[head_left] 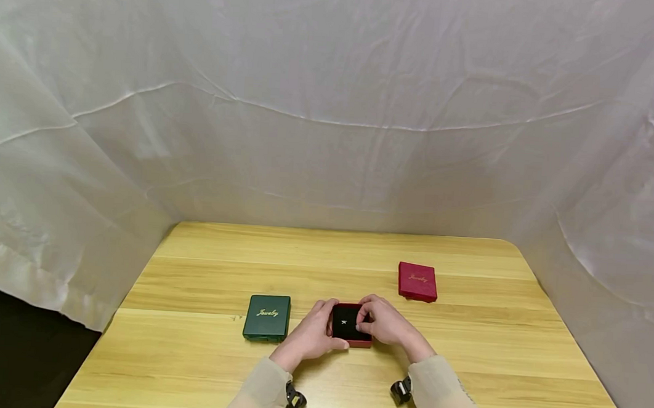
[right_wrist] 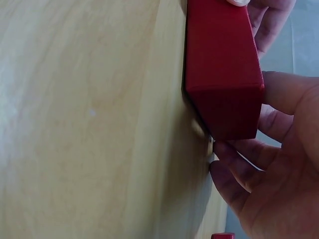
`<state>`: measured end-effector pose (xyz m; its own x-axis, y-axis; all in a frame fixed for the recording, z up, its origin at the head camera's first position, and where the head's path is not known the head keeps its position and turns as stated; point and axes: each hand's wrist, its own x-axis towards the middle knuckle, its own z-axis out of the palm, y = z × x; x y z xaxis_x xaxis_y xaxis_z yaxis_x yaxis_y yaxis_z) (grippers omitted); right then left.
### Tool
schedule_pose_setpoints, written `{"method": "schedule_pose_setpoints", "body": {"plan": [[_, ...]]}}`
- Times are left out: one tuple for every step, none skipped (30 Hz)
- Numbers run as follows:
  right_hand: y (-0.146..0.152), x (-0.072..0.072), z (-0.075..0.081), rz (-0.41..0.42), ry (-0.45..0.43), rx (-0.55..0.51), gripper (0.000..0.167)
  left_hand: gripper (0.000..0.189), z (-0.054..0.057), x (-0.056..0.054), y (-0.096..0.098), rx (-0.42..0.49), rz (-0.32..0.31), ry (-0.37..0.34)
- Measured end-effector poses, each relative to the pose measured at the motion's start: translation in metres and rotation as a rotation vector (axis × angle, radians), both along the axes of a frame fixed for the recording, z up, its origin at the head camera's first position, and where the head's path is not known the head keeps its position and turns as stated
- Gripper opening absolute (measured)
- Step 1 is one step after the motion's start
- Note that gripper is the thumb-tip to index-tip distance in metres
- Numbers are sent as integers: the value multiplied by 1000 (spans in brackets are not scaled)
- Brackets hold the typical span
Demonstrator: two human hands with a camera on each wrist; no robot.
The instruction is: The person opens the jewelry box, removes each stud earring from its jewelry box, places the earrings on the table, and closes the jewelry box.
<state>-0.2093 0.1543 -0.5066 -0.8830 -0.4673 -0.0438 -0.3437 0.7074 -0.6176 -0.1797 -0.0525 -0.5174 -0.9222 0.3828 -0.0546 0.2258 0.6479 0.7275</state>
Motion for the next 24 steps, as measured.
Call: {"method": "schedule_pose_setpoints", "body": {"plan": [[0, 0, 0, 0, -2, 0, 22, 87, 0, 0, 0, -1, 1, 0], [1, 1, 0, 2, -4, -1, 22, 87, 0, 0, 0, -2, 1, 0], [1, 1, 1, 5, -6, -4, 22, 87, 0, 0, 0, -1, 1, 1], [2, 2, 1, 7, -9, -8, 22, 87, -1, 0, 0, -1, 1, 0], [2, 2, 1, 9, -13, -16, 22, 87, -1, 1, 0, -1, 0, 0], [3, 2, 2, 13, -17, -25, 22, 87, -1, 1, 0, -1, 0, -1], [5, 3, 3, 16, -23, -33, 22, 87, -1, 1, 0, 0, -1, -1], [6, 3, 4, 16, -30, -46, 21, 87, -1, 1, 0, 0, -2, 0], [8, 4, 5, 13, -35, -59, 21, 87, -1, 1, 0, 1, -2, 1], [10, 4, 5, 9, -40, -72, 20, 87, -1, 1, 0, 1, -2, 4], [11, 4, 6, 7, -42, -86, 20, 87, -1, 1, 0, 1, -1, 7], [14, 4, 7, 3, -43, -102, 19, 87, -1, 1, 0, 2, 0, 8], [16, 4, 8, -3, -44, -121, 18, 87, -1, 2, 0, 4, 2, 8], [19, 4, 8, -10, -46, -142, 18, 88, -1, 2, 0, 6, 3, 7], [21, 4, 8, -17, -46, -158, 17, 88, -1, 2, 0, 7, 6, 7], [25, 4, 8, -25, -45, -171, 16, 88, -1, 2, 0, 8, 7, 6], [28, 4, 7, -35, -45, -182, 16, 88, 0, 2, 0, 10, 9, 5], [32, 5, 7, -51, -46, -189, 15, 89, 0, 2, 0, 7, 11, 2], [36, 5, 7, -70, -44, -189, 15, 89, 0, 2, 0, 4, 12, -2], [39, 6, 7, -89, -39, -183, 15, 89, 0, 2, 0, 2, 14, -7], [43, 7, 7, -107, -29, -168, 16, 90, 1, 2, 0, 0, 15, -11], [47, 7, 8, -125, -20, -151, 16, 90, 1, 2, 0, 0, 15, -16], [51, 8, 8, -140, -8, -130, 17, 91, 1, 2, 0, 0, 16, -23], [54, 9, 9, -152, 4, -109, 17, 91, 2, 2, 0, 0, 17, -30]]}}
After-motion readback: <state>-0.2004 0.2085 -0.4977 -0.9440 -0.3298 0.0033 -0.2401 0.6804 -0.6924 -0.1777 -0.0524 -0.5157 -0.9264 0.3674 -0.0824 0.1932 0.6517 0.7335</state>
